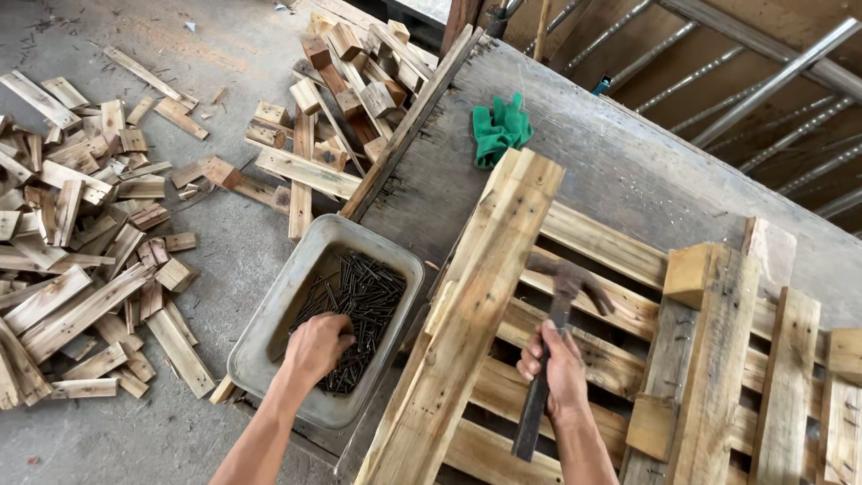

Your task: The person hammers nails into wooden planks to assemble a wooden pallet. They repeatedly pick nails from a container and drive them into the wood using a hammer, securing the planks together.

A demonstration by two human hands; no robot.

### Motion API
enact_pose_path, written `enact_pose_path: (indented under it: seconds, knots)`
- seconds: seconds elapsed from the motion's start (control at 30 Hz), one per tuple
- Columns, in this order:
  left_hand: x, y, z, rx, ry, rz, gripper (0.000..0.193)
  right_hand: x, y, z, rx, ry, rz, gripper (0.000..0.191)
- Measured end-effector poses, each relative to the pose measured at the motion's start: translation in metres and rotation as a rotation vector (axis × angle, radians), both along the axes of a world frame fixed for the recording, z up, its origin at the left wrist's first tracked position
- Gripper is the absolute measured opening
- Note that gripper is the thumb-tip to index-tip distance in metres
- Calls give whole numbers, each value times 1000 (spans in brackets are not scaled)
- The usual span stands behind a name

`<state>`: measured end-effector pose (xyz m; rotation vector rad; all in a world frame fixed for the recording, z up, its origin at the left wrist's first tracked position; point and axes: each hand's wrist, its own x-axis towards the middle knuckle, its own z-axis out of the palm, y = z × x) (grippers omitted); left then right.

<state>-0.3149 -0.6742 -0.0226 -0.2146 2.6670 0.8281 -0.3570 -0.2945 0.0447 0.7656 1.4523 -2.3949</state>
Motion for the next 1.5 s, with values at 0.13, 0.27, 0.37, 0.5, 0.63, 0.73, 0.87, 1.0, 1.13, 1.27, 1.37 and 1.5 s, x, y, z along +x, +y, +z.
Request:
enact_pose_path:
  seconds: [0.13, 0.27, 0.37, 0.5, 0.63, 0.73, 0.87, 1.0, 1.13, 1.27, 1.37, 1.5]
  knots:
    - [1, -9, 9, 99, -35, 115, 17, -3, 2, -9, -82, 16, 20, 19]
    - [-1, -7, 11, 110, -64, 170, 19, -5, 8, -12, 104, 2, -14, 17]
    - [-3, -5, 7, 68, -94, 144, 16, -12, 14, -9, 166, -13, 162, 17]
    - [-2, -3, 3, 59, 24, 80, 14, -19, 19, -7, 14, 86, 61, 17]
    - [2, 8, 9, -3, 67, 65, 14, -21, 15, -11, 93, 13, 107, 17]
    - [7, 12, 18, 63, 112, 171, 18, -20, 13, -12, 83, 39, 117, 18]
    - [14, 12, 30, 144, 396, 305, 19, -22, 15, -11, 50, 66, 113, 15]
    - [14, 20, 40, 242, 518, 381, 19, -25, 18, -12, 58, 10, 144, 16]
    - [0, 27, 55, 469, 403, 653, 20, -26, 18, -15, 59, 45, 118, 16]
    - [-39, 46, 67, 874, 331, 772, 17, -29, 17, -16, 51, 14, 155, 17]
    - [-84, 70, 65, 1139, 260, 777, 18, -33, 15, -14, 81, 33, 116, 21]
    - [-166, 118, 63, 1207, 246, 761, 29, -39, 12, -16, 67, -8, 146, 20]
